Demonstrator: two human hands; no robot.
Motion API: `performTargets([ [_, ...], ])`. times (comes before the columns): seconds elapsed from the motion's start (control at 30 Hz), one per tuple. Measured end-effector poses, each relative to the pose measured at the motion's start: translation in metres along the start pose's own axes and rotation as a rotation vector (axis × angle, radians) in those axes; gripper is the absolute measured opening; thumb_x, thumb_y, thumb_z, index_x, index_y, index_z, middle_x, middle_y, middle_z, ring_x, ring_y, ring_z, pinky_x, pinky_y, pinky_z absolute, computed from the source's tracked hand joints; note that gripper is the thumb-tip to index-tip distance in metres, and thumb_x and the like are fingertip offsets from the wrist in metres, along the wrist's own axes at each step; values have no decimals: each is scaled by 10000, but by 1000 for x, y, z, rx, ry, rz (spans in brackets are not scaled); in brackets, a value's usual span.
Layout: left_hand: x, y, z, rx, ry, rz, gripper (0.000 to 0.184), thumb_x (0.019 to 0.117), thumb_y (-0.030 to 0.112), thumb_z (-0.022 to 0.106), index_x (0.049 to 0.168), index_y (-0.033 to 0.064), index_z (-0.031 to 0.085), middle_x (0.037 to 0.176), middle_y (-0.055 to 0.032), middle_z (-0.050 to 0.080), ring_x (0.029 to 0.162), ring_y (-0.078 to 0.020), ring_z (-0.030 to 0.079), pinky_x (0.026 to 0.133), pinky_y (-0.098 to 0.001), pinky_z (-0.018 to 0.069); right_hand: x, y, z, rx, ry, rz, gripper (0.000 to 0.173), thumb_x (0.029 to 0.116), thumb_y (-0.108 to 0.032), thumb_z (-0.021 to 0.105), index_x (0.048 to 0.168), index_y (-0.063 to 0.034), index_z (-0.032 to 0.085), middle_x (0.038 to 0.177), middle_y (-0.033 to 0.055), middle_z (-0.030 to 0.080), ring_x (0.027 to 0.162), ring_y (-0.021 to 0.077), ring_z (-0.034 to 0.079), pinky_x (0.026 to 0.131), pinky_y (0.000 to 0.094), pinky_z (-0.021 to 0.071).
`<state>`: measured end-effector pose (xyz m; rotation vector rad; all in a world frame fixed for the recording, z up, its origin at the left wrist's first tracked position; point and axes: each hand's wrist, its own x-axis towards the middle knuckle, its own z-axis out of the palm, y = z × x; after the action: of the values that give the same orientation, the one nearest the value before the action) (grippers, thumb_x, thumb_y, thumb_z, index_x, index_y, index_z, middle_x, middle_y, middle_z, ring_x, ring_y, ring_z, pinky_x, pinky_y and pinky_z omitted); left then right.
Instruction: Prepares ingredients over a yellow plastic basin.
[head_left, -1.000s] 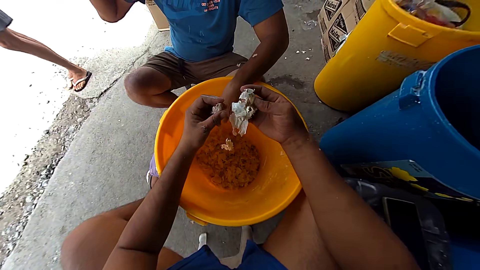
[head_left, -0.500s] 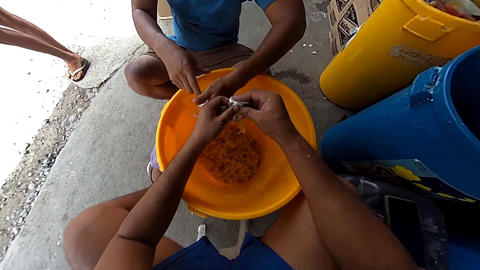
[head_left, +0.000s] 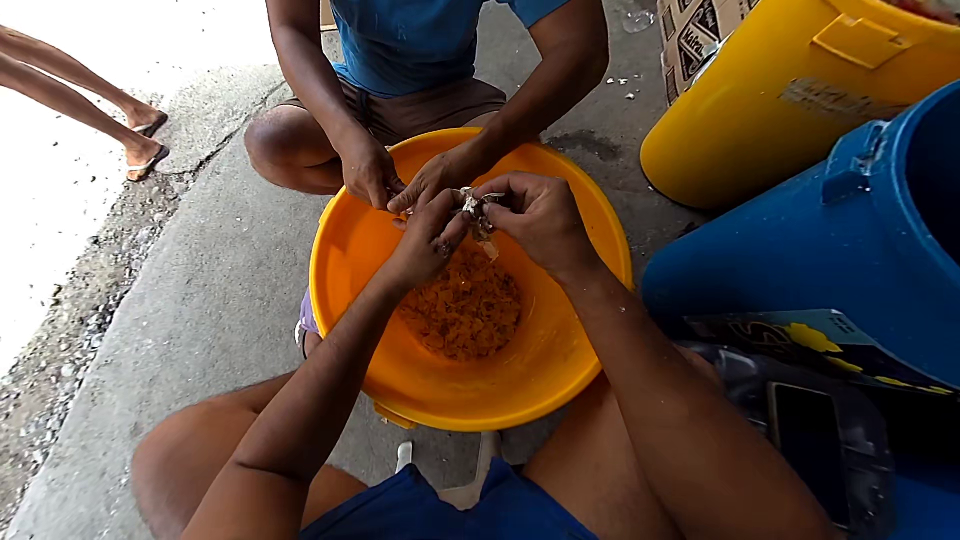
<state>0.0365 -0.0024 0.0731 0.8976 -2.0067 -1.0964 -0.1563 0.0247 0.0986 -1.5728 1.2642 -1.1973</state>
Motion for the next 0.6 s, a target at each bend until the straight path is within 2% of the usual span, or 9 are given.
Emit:
performTargets([
  [0.07,0,0,0,-119,-30,-26,239,1062,148,405,1119,20,598,850,-42,610,693,-107,595,629,-269,531,0,-1,-1,-9,15,15,168,911,-9,675,1053,-59,750,914,46,746,727,95,694,670,265,601],
  [0.13,0,0,2,-184,-45,-45,243,1068,136,383,1124,16,587,846,-36,600,683,-93,581,615,-250,515,-5,-4,-3,-87,9,27,166,926,-7,665,1050,-84,745,937,53,733,714,118,677,628,282,580],
  [0.27,1,2,2,-231,-43,-99,218,1091,164,430,1149,24,587,852,-30,603,684,-90,580,622,-236,513,-7,-4,-9,-234,-49,-14,267,932,-38,633,1165,-126,730,1187,76,661,973,186,664,760,354,575],
  [0.33,1,2,2,-226,-49,-81,207,1089,179,465,1161,25,583,845,-27,605,676,-87,570,616,-235,499,-9,-6,-10,-195,-54,-18,270,963,-68,614,1211,-120,710,1145,62,691,920,154,683,741,326,585],
  [0.47,0,2,3,-155,-29,-1,191,1069,171,523,1161,18,592,845,-15,617,669,-63,563,614,-216,492,-13,-8,-13,-57,-83,55,157,996,-149,664,1133,-103,726,960,35,737,746,107,693,665,271,594],
  [0.6,0,1,2,-103,-3,52,159,1054,136,552,1134,10,606,843,-18,632,669,-59,566,609,-207,486,-5,-2,-12,99,-95,78,142,961,-91,695,1080,-33,746,930,67,757,795,129,731,751,290,630],
])
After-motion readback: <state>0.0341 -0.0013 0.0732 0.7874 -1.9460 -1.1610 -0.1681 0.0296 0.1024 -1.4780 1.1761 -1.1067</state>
